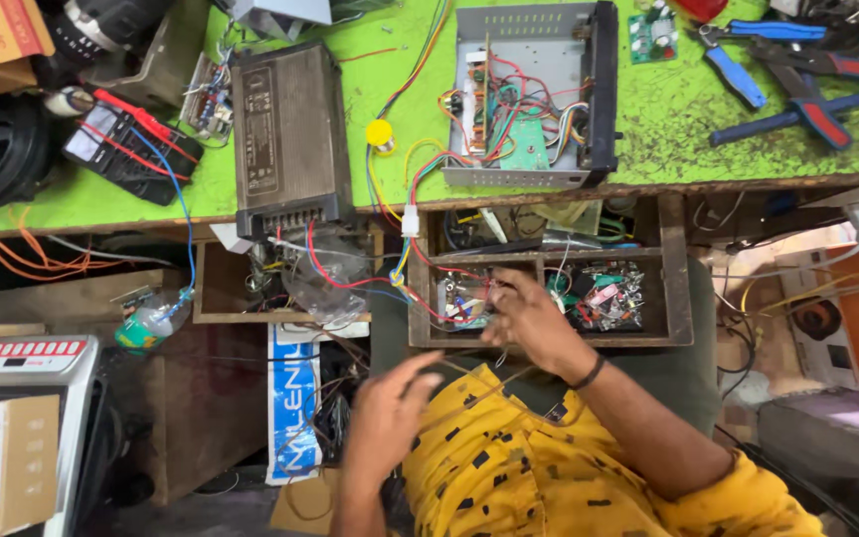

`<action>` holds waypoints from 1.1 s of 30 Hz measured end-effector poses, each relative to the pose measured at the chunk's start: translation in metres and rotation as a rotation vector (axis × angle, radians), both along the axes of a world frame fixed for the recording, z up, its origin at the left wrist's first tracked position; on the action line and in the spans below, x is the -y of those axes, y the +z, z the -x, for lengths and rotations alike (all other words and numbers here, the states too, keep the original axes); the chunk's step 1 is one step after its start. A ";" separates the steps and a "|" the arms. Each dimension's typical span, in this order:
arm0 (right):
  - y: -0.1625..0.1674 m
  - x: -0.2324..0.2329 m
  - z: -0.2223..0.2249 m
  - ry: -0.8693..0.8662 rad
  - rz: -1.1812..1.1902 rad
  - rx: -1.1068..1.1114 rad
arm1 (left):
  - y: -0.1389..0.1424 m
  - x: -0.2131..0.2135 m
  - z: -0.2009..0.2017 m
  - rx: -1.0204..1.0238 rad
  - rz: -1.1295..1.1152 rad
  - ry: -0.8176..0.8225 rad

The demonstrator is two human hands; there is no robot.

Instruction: The person works on an open power supply unit, connecting and adjusting wires, then uses a screwdriver to tighten screws on the unit's casing. The person also handles a small blue bottle and places it on the table.

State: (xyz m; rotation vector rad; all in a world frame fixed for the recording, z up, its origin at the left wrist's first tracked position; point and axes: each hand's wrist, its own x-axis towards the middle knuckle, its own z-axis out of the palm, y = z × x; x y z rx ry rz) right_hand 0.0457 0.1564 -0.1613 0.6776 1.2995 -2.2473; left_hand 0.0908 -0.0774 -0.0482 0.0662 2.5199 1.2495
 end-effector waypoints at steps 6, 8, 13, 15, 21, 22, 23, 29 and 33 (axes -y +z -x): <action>-0.005 0.016 -0.025 -0.049 0.058 -0.260 | -0.025 -0.055 0.010 -0.274 0.186 -0.049; 0.006 0.007 -0.032 0.049 -0.062 -0.361 | -0.028 -0.059 0.008 -0.337 0.193 -0.096; 0.014 0.003 -0.022 0.100 0.251 -0.088 | -0.024 -0.040 0.005 -0.477 0.014 -0.156; 0.011 0.010 -0.006 0.157 0.302 -0.054 | -0.021 -0.030 0.004 -0.455 -0.021 -0.171; 0.021 0.025 0.044 -0.057 -0.234 -0.248 | -0.012 0.002 -0.003 -0.409 -0.082 -0.148; 0.025 0.028 0.041 0.084 -0.178 -0.237 | -0.012 0.009 0.001 -0.378 -0.045 -0.095; 0.028 0.031 0.032 0.227 -0.124 -0.218 | -0.013 0.014 0.004 -0.341 -0.009 -0.039; 0.019 0.060 -0.003 0.461 -0.008 -0.320 | -0.028 0.010 0.016 -0.436 0.035 -0.222; 0.005 0.080 0.003 0.272 0.037 -0.174 | -0.032 0.018 0.015 -0.470 0.077 -0.263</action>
